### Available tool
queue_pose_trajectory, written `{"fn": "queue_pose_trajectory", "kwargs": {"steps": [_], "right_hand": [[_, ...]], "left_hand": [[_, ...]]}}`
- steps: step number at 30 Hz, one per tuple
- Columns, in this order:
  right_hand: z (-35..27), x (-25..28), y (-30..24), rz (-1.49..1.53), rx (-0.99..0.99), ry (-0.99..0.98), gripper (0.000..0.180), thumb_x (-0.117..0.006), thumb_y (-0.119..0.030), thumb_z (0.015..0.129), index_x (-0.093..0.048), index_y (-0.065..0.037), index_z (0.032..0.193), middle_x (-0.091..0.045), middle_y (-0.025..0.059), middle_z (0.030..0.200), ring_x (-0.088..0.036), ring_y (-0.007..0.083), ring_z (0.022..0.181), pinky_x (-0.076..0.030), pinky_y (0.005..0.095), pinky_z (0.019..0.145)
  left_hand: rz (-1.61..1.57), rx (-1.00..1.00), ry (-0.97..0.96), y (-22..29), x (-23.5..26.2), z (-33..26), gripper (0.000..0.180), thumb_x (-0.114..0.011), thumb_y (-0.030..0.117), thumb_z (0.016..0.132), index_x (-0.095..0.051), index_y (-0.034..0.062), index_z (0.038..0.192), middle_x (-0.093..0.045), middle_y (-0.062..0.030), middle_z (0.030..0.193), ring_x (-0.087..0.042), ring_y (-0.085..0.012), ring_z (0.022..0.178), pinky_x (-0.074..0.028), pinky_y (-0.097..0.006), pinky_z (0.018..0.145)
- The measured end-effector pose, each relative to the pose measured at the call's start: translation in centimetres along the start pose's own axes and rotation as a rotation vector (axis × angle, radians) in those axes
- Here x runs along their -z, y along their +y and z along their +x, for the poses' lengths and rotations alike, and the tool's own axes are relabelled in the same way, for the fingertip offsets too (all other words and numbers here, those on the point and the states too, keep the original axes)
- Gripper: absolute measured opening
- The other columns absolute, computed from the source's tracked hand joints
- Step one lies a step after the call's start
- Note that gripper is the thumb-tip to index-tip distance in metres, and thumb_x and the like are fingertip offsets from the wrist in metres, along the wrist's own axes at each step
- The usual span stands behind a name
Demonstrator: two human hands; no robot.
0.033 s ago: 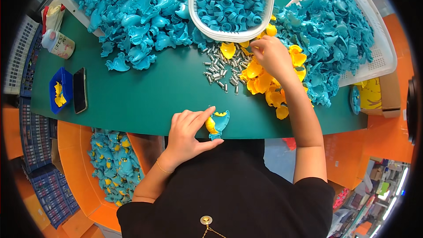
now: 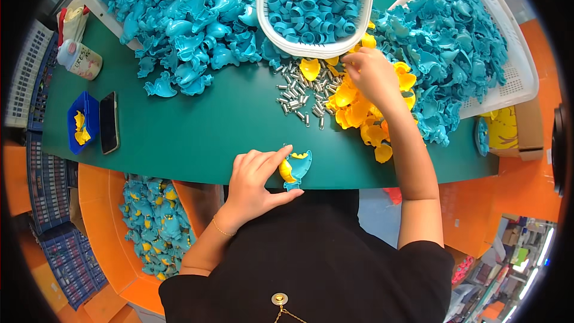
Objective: Assembling small plastic toy ducks by manually joining blue and yellow components.
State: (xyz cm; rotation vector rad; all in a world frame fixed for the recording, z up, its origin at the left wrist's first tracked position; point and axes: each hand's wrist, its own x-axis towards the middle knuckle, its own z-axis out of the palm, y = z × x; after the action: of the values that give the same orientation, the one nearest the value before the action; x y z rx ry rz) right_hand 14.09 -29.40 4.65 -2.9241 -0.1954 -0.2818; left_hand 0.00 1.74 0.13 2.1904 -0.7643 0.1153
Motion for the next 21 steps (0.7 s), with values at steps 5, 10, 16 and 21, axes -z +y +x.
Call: {"fn": "queue_pose_trajectory", "kwargs": {"steps": [5,10,16,21], "right_hand": [[0.4,1.8,1.7,-0.096,0.020,-0.011,0.018,-0.075,-0.014,0.091,-0.083,-0.013,0.107,-0.069,0.0080,0.098,-0.065,0.0283,0.102,-0.055,0.0413,0.090],[0.0,0.9,1.9,-0.051,0.080,-0.095,0.018,-0.076,-0.014,0.090,-0.082,-0.011,0.106,-0.067,0.0081,0.102,-0.063,0.0289,0.107,-0.054,0.0403,0.093],[0.6,0.2,1.7,-0.220,0.004,-0.119,0.014,-0.075,-0.017,0.089,-0.082,-0.012,0.100,-0.068,0.0068,0.103,-0.065,0.0284,0.108,-0.057,0.0424,0.089],[1.2,0.3,1.4,-0.220,0.101,-0.105,0.012,-0.073,-0.019,0.088,-0.082,-0.014,0.094,-0.069,0.0056,0.102,-0.066,0.0274,0.106,-0.058,0.0438,0.084]], "left_hand": [[0.004,0.018,-0.013,0.1,0.1,0.0,0.086,-0.096,0.042,0.067,-0.065,0.0101,0.142,-0.073,-0.0036,0.120,-0.064,-0.0225,0.102,-0.042,-0.037,0.094],[0.005,-0.034,0.037,-0.1,-0.1,0.1,0.083,-0.094,0.042,0.068,-0.066,0.0124,0.140,-0.071,-0.0019,0.112,-0.061,-0.0209,0.093,-0.042,-0.036,0.087],[-0.013,-0.025,0.028,0.0,0.0,0.2,0.082,-0.094,0.041,0.069,-0.066,0.0129,0.140,-0.071,-0.0022,0.113,-0.062,-0.0217,0.095,-0.042,-0.036,0.089],[-0.018,-0.026,0.025,-0.1,0.0,0.2,0.083,-0.094,0.041,0.068,-0.065,0.0131,0.140,-0.071,-0.0025,0.113,-0.062,-0.0222,0.096,-0.042,-0.036,0.090]]}}
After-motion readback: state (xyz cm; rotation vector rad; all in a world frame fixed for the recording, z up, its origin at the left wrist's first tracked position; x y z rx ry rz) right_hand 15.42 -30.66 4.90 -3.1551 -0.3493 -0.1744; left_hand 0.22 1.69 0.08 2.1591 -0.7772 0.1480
